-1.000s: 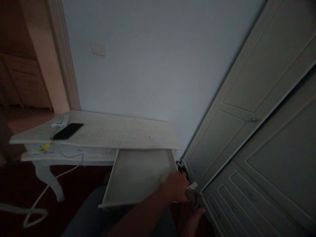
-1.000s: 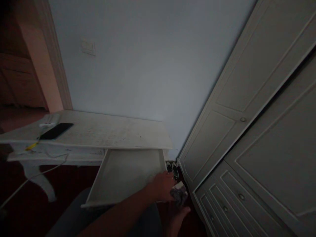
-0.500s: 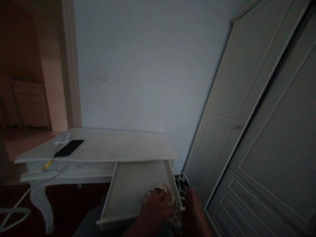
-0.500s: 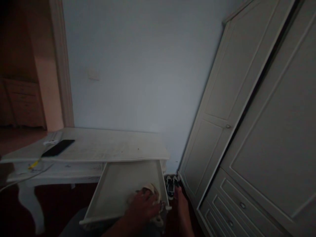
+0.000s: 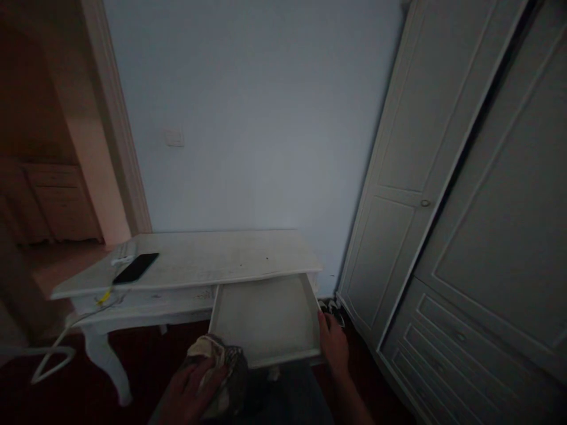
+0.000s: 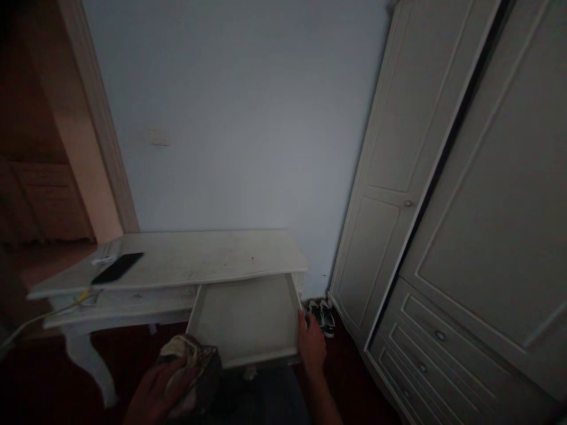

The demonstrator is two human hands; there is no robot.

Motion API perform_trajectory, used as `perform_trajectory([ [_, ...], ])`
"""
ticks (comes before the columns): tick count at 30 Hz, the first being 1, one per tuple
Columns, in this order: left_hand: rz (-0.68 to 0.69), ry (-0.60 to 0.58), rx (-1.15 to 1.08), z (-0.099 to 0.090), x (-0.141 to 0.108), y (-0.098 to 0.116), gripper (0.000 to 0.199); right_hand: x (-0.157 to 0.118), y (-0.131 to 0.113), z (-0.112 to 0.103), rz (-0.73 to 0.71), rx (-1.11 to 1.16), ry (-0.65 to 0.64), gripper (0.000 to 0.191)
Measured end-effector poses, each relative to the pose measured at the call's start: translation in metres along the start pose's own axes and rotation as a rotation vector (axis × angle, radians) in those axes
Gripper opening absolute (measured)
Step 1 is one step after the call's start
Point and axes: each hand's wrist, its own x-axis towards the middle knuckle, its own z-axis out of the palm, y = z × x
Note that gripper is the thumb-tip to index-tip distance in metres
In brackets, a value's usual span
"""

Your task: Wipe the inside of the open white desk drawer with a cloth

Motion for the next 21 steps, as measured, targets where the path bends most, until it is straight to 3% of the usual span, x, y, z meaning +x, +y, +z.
perform_trajectory([
  [4, -0.126, 0.031, -0.106, 0.012, 0.024, -0.015, 0.083, 0.001, 0.001, 0.003, 0.024, -0.054, -0.015, 0.07],
  [7, -0.275, 0.042, -0.232, 0.019, 0.065, -0.038, 0.055, 0.002, -0.001, 0.003, 0.01, -0.092, -0.024, 0.07],
  [9, -0.353, -0.01, -0.346, 0.022, 0.098, -0.054, 0.046, 0.001, -0.002, 0.003, -0.008, -0.106, -0.024, 0.07],
  [14, -0.456, -0.114, -0.458, 0.023, 0.158, -0.07, 0.046, -0.003, -0.005, 0.002, -0.013, -0.115, -0.013, 0.061],
  [17, -0.451, -0.157, -0.529, 0.016, 0.155, -0.072, 0.044, -0.004, -0.007, 0.001, -0.026, -0.131, -0.017, 0.059],
  [20, -0.447, -0.277, -0.664, 0.005, 0.125, -0.078, 0.046, -0.003, -0.007, 0.003, -0.027, -0.137, -0.029, 0.059],
  [21, -0.426, -0.367, -0.705, 0.001, 0.113, -0.08, 0.05, -0.002, -0.007, 0.003, -0.028, -0.138, -0.027, 0.059],
])
